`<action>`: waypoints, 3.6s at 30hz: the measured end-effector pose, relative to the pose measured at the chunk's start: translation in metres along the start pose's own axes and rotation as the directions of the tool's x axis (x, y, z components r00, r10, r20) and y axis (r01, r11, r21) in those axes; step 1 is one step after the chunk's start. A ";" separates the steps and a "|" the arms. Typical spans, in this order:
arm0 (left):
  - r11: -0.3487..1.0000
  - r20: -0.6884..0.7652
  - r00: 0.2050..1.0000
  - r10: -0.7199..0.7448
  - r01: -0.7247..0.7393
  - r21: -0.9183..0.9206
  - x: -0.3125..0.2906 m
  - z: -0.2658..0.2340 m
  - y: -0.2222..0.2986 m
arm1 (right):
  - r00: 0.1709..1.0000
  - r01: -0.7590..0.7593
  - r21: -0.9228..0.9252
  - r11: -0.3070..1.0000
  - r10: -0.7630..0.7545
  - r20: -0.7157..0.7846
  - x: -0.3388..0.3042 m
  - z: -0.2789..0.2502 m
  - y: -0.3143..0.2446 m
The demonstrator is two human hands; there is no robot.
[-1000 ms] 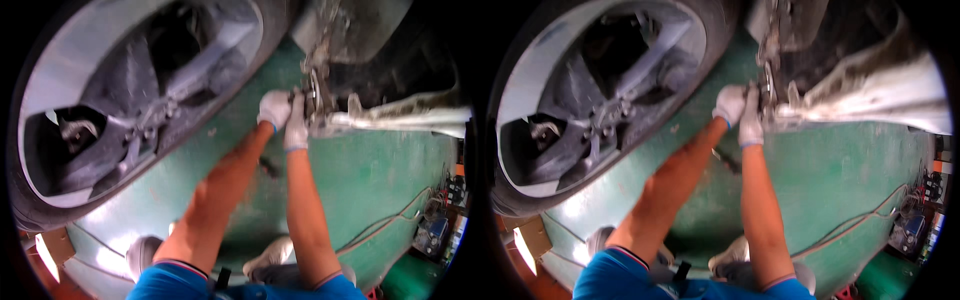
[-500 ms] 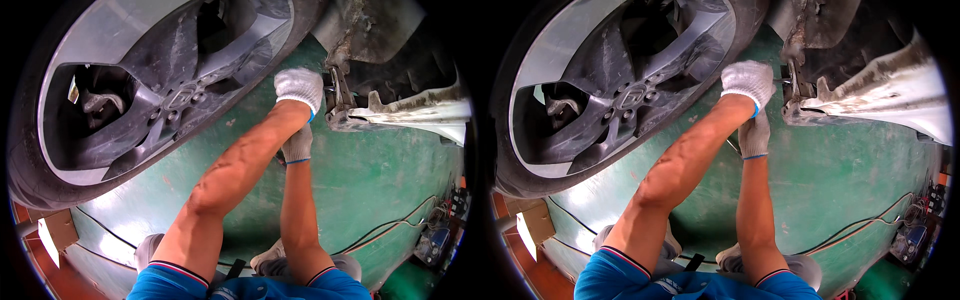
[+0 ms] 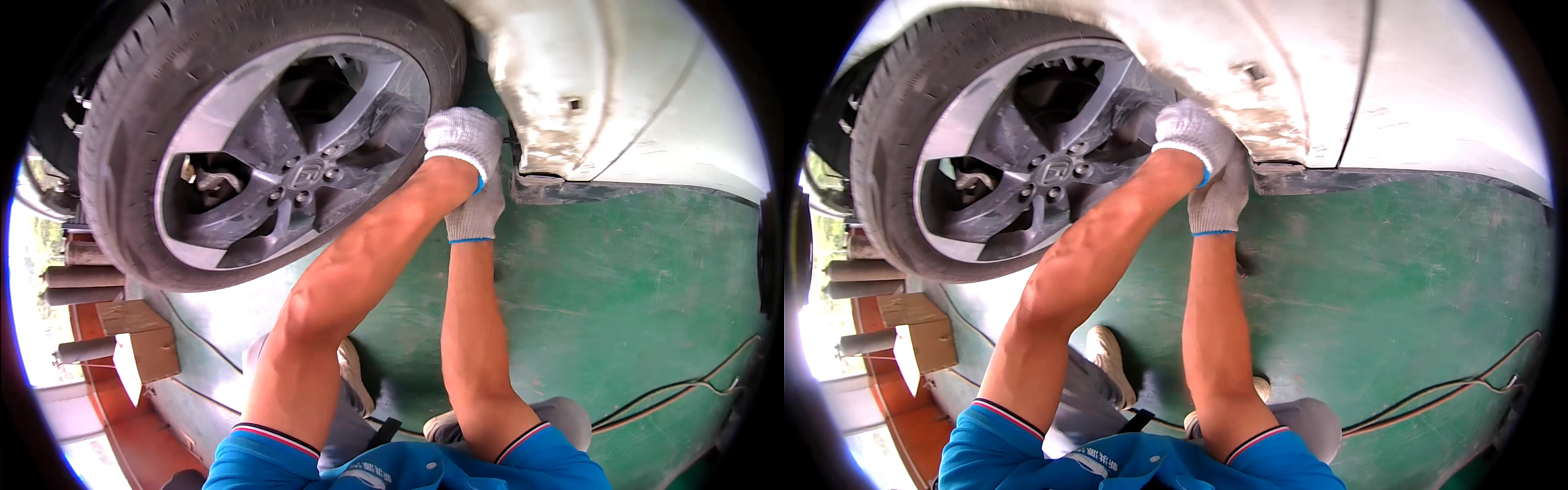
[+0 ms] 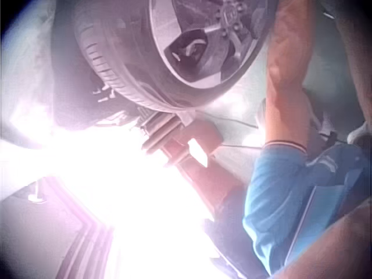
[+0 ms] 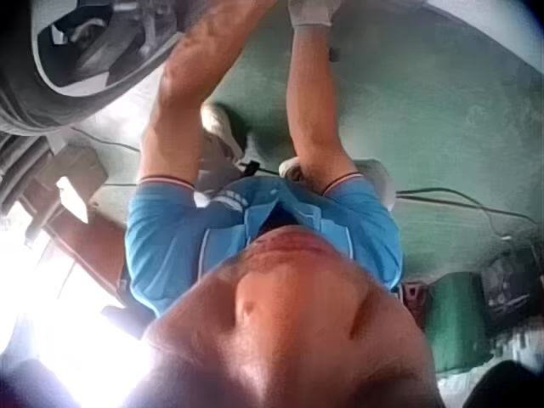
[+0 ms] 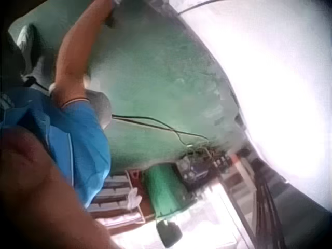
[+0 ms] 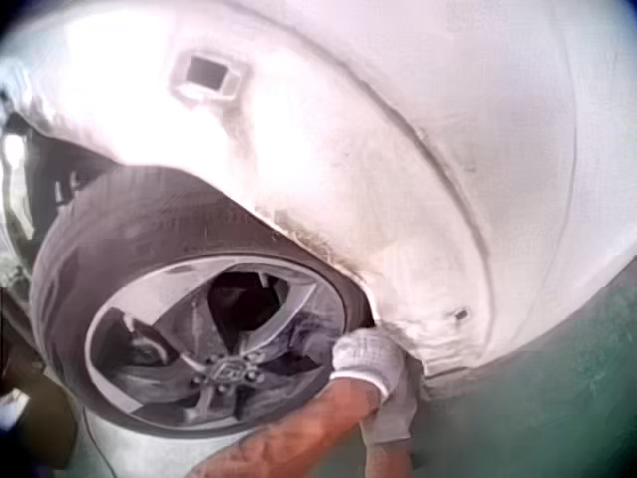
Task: The person uses a wrench to loosen and remove bolts from the wheel well area of a white car. They then detach the front bumper cover from the vehicle.
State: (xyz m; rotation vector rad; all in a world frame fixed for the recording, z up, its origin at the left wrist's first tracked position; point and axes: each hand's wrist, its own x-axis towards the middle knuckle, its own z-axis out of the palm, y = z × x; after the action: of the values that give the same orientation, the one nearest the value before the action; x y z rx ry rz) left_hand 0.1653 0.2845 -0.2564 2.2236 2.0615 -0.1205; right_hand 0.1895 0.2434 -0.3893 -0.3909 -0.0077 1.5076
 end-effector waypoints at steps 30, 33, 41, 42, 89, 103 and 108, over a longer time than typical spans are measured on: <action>0.855 -0.355 0.892 0.281 -0.401 -0.330 -0.015 0.026 -0.089 | 0.959 0.132 0.007 0.991 -0.126 -0.253 0.028 0.022 -0.005; 0.839 -0.284 0.923 0.261 -0.362 -0.407 -0.016 0.046 -0.106 | 0.906 0.260 -0.199 0.945 -0.310 -0.288 0.028 0.023 0.001; 0.779 -0.391 0.914 0.111 -0.324 -0.537 -0.045 0.055 -0.123 | 0.918 0.217 0.109 0.970 -0.165 -0.360 0.040 0.032 -0.006; 0.749 -0.415 0.905 0.088 -0.335 -0.572 -0.050 0.055 -0.125 | 0.985 0.071 0.234 0.970 -0.030 -0.172 0.035 0.026 -0.014; 0.795 -0.072 0.931 0.359 -0.345 -0.498 -0.021 0.044 -0.094 | 0.970 0.243 -0.055 0.968 -0.244 -0.018 0.022 -0.003 -0.004; 0.838 -0.173 0.897 0.406 -0.441 -0.322 0.000 0.041 -0.094 | 0.970 0.238 -0.010 0.971 -0.238 -0.040 0.029 0.010 0.001; 0.853 -0.241 0.884 0.402 -0.457 -0.251 -0.006 0.038 -0.084 | 0.962 0.256 -0.055 0.965 -0.260 -0.080 0.034 0.009 -0.004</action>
State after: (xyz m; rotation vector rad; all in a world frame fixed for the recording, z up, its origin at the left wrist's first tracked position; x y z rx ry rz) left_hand 0.0812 0.2794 -0.2950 2.4934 1.4609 0.4206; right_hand 0.1939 0.2791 -0.3876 -0.4719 -0.0226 1.2331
